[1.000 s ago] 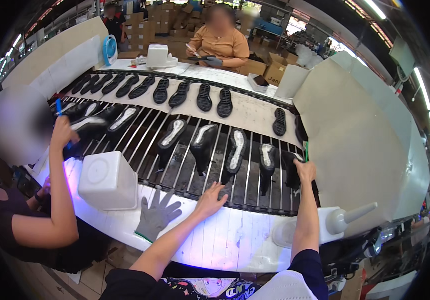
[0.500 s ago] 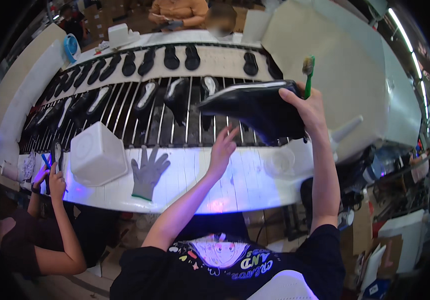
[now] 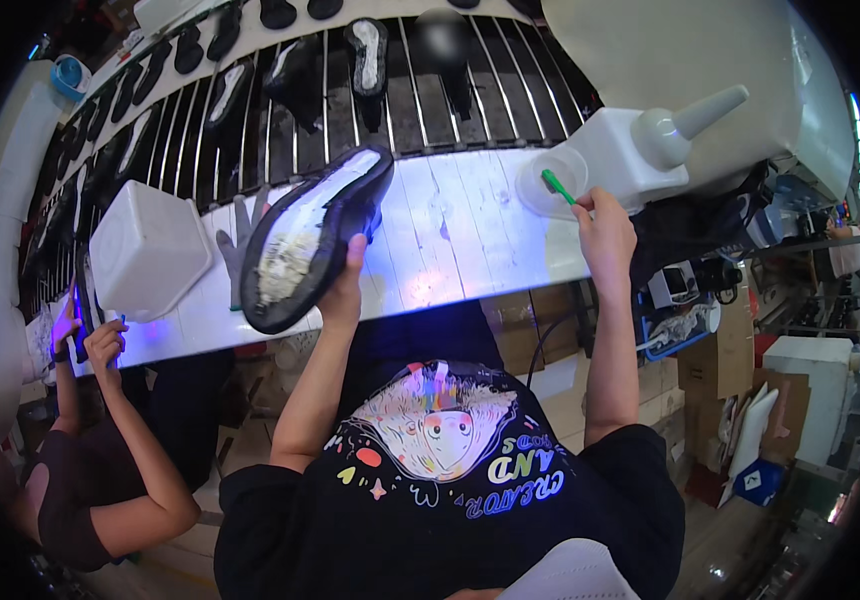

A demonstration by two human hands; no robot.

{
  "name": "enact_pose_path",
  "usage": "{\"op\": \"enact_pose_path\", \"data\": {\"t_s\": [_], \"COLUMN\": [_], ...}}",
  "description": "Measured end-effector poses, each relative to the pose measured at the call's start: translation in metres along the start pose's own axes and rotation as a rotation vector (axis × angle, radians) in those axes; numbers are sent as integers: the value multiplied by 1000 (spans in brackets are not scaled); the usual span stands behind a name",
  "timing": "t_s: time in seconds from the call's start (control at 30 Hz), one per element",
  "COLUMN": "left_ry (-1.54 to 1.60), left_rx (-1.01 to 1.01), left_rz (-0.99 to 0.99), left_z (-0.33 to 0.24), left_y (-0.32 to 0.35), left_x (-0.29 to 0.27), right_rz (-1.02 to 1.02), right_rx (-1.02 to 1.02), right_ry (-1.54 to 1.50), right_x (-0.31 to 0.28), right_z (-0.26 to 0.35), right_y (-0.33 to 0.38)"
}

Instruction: Brushing a liquid adhesive or treatment onto the bottom edge of shoe uppers before sole attachment.

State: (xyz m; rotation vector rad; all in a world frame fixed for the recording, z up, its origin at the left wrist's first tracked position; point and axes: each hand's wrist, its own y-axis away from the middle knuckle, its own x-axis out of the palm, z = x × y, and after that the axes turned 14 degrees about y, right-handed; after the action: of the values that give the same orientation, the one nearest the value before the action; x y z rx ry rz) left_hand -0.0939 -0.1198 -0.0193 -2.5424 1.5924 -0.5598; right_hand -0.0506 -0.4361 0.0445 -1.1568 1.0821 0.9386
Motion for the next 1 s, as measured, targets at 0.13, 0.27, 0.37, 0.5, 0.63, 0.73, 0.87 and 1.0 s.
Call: {"op": "enact_pose_path", "data": {"t_s": [0.13, 0.27, 0.37, 0.5, 0.63, 0.73, 0.87, 1.0], "left_ry": [-61, -385, -711, -605, -305, -139, 85, -50], "left_rx": [111, 224, 268, 84, -28, -1, 39, 218], "left_rz": [138, 255, 440, 492, 433, 369, 274, 331], "left_z": [-4, -14, -55, -62, -43, -7, 19, 13], "left_y": [17, 16, 15, 26, 38, 56, 69, 63], "left_x": [-6, -19, -13, -5, -2, 5, 16, 21], "right_rz": [10, 79, 26, 94, 196, 265, 301, 490], "right_rx": [0, -12, -44, 146, 294, 292, 201, -158], "right_ry": [203, 325, 64, -541, -978, -1254, -1513, -1092], "right_x": [12, 23, 26, 48, 48, 40, 3, -46], "right_z": [11, 12, -11, -29, -28, -23, 21, 69], "right_y": [-4, -17, -16, -10, -6, -15, -9, 32]}}
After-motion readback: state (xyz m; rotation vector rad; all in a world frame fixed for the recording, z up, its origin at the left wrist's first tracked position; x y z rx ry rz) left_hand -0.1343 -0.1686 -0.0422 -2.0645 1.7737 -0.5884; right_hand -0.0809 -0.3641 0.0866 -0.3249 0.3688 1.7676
